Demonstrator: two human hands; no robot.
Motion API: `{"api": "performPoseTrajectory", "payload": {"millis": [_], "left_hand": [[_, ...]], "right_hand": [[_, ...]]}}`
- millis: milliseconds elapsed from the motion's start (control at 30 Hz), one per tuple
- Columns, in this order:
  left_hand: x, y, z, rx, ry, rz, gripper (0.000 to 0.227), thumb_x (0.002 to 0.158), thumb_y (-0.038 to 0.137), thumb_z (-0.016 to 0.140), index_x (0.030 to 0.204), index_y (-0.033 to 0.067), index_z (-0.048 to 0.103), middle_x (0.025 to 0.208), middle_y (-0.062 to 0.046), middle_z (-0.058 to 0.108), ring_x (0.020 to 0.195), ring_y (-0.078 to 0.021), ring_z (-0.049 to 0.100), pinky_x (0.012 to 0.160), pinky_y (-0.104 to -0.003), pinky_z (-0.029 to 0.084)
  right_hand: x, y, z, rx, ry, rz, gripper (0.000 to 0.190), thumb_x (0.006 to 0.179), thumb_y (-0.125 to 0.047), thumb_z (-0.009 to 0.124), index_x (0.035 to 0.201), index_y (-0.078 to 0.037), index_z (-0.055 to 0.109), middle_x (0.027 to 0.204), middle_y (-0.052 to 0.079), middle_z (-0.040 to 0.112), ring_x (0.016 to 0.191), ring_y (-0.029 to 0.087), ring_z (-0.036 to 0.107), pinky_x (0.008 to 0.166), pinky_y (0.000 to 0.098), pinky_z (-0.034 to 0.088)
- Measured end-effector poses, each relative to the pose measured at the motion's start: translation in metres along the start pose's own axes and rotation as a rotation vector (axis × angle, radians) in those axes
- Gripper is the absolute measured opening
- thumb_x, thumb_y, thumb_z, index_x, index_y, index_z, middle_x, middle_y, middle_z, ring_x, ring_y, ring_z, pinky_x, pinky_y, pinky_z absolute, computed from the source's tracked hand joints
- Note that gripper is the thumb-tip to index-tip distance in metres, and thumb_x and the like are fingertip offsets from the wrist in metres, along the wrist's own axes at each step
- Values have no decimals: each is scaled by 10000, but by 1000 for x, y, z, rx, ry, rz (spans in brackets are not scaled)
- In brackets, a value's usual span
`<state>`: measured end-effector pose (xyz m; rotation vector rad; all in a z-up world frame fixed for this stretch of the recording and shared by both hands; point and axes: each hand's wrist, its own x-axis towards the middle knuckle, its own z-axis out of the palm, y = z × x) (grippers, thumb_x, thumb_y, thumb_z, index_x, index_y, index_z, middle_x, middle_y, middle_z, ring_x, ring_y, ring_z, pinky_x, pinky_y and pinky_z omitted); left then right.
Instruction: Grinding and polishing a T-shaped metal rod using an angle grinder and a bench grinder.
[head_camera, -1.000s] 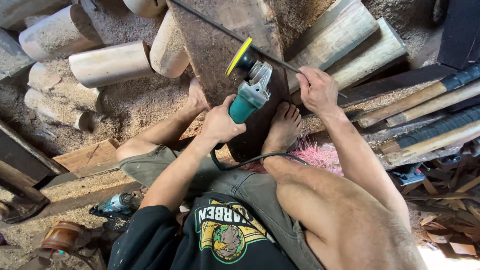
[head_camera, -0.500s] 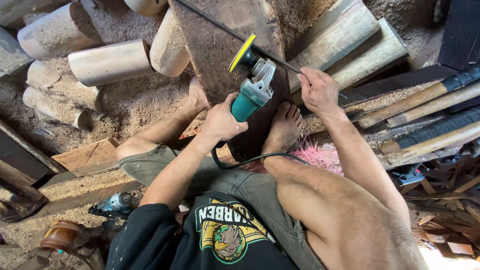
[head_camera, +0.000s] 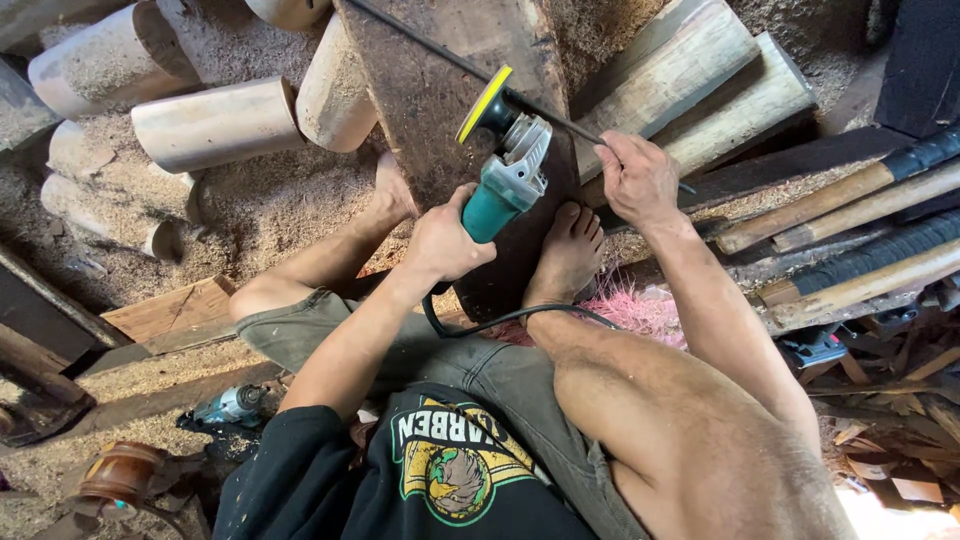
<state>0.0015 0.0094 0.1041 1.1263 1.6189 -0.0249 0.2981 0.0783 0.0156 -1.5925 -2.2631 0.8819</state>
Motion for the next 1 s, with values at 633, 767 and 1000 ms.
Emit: {"api": "performPoseTrajectory", "payload": {"millis": [633, 767, 1000], "left_hand": [[2, 1, -2, 12, -12, -17, 850, 640, 265, 725, 1441, 120, 481, 997, -259, 734, 981, -433, 711, 917, -465, 556], [3, 3, -4, 30, -20, -29, 852, 630, 265, 732, 1434, 132, 486, 1010, -256, 733, 984, -435, 708, 919, -466, 554], [2, 2, -3, -3, -11, -29, 848, 643, 273, 725, 1444, 127, 486, 1025, -269, 731, 1004, -430, 711, 940, -456, 554]], "right_hand": [[1, -2, -2, 2, 26, -18, 156, 1072, -215, 697, 1151, -81, 707, 905, 105, 715, 777, 303, 700, 651, 422, 543], [1, -4, -3, 9, 33, -21, 150, 1071, -212, 697, 1150, -84, 709, 918, 104, 721, 779, 298, 706, 648, 417, 546], [1, -2, -2, -8, 51, -40, 154, 1066, -206, 702, 1156, -82, 713, 944, 117, 729, 807, 320, 711, 671, 429, 554]]}}
